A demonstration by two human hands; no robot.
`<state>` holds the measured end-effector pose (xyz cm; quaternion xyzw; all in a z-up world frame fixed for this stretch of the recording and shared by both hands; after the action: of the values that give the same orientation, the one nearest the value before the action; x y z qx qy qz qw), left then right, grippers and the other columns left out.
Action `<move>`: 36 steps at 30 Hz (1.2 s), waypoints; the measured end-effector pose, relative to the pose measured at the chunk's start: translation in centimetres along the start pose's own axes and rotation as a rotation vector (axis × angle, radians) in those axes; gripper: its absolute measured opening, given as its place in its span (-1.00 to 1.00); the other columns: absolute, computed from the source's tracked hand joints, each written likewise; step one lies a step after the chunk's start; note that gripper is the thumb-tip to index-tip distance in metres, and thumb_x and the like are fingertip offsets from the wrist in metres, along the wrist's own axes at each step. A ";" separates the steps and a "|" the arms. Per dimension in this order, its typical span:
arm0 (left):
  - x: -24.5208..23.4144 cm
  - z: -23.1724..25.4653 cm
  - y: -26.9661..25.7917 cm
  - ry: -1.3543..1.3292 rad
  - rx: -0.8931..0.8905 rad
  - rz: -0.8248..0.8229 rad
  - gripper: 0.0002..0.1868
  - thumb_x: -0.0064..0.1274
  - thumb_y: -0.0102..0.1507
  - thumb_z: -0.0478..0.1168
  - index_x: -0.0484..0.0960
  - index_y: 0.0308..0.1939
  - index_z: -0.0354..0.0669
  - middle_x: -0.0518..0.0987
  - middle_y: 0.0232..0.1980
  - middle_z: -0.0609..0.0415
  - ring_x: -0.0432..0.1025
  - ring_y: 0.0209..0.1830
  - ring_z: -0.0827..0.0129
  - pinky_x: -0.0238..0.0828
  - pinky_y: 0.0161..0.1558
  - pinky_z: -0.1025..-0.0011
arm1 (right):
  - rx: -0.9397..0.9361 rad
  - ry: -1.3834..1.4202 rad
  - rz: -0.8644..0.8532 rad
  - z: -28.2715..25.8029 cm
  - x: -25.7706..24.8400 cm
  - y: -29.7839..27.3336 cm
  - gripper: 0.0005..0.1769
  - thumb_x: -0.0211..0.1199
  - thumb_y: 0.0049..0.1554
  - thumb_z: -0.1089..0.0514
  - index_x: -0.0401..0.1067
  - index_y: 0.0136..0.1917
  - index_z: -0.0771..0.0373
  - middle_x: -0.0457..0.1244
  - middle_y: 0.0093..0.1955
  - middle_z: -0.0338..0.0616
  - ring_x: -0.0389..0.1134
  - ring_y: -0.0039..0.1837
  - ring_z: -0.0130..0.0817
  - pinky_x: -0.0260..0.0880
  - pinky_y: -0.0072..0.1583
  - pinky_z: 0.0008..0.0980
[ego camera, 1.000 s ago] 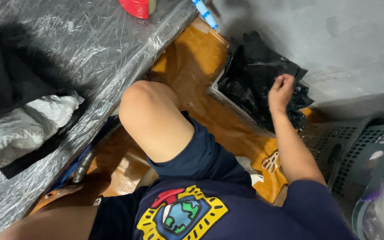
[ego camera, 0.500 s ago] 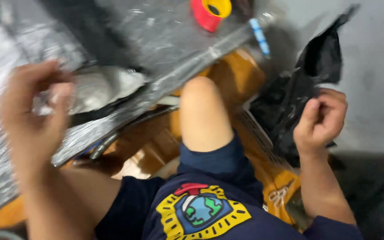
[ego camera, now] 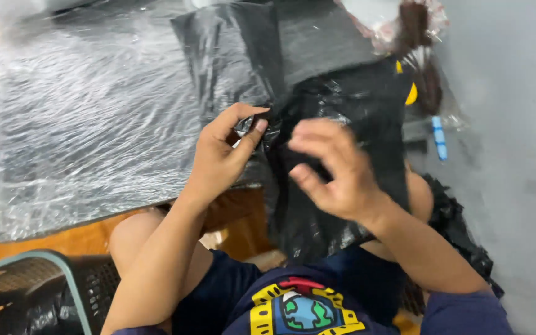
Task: Rolling a pillow, securing it with tape, and placing it into a black plastic shipping bag before dusting it off.
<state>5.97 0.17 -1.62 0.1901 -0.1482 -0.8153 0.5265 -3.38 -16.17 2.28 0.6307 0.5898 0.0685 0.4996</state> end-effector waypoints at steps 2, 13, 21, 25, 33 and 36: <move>-1.3 -0.2 -0.2 -0.037 0.003 0.040 -0.84 0.15 0.36 -0.28 0.72 0.01 -0.12 0.64 -0.19 0.11 0.51 -0.16 0.46 0.50 0.05 0.36 | -0.160 -0.231 -0.024 0.6 -0.6 1.9 -0.55 0.09 0.35 0.10 0.36 0.36 0.47 0.20 0.33 0.26 0.21 0.42 0.28 0.16 0.45 0.19; -4.0 0.6 -1.9 -0.035 0.099 0.037 -0.95 0.22 0.24 -0.31 0.67 -0.24 -0.20 0.44 -0.50 0.07 0.35 -0.50 0.39 0.39 -0.35 0.39 | -0.034 0.239 -0.233 7.3 3.5 -0.3 -0.85 0.41 0.12 0.30 0.58 -0.03 0.39 0.40 -0.06 0.06 0.49 -0.01 0.06 0.47 0.13 -0.01; -4.2 2.2 -1.0 0.118 0.262 0.067 -0.76 0.11 0.31 -0.32 0.49 -0.46 -0.21 0.25 -0.54 0.03 0.21 -0.60 0.18 0.25 -0.46 0.34 | -0.094 0.090 -0.107 7.6 0.3 -0.7 -0.88 0.36 0.20 0.23 0.64 -0.08 0.34 0.38 -0.07 -0.02 0.42 -0.09 -0.13 0.48 0.04 -0.20; -3.4 2.7 -0.9 0.024 0.252 -0.121 -0.67 0.13 0.32 -0.26 0.44 -0.51 -0.23 0.20 -0.61 0.00 0.14 -0.64 0.22 0.22 -0.51 0.33 | -0.070 0.127 -0.144 7.2 -1.4 -1.6 -0.81 0.32 0.20 0.16 0.64 -0.06 0.33 0.36 -0.22 -0.08 0.36 -0.30 -0.25 0.43 -0.19 -0.32; -1.8 4.7 -2.7 -0.310 0.232 -0.445 -0.91 0.06 0.15 -0.42 0.55 -0.47 -0.25 0.60 -0.16 0.01 0.46 0.04 0.08 0.34 0.28 0.02 | 0.368 0.528 -0.577 6.8 -1.4 -2.8 -0.83 0.38 -0.02 0.20 0.54 -0.12 0.25 0.39 -0.31 -0.24 0.25 -0.37 -0.52 0.26 -0.28 -0.53; -2.4 4.0 -3.3 -0.748 0.130 -0.417 -0.72 -0.02 0.18 -0.42 0.33 -0.62 -0.20 0.44 -0.48 -0.03 0.49 -0.36 0.14 0.47 -0.16 0.17 | 0.271 0.398 -0.800 5.3 0.6 -2.7 -0.72 0.57 -0.17 0.17 0.55 -0.20 0.24 0.45 -0.24 -0.26 0.41 -0.31 -0.39 0.42 -0.22 -0.46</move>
<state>2.30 3.84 0.84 -0.0597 -0.3381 -0.9061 0.2474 -1.41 -19.14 -2.58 0.3879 0.8747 -0.0877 0.2771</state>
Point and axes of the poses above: each hand's wrist, its own y-axis towards the middle knuckle, its own x-axis out of the palm, z = x × y, the point moved 6 cm from there along y, towards the middle knuckle
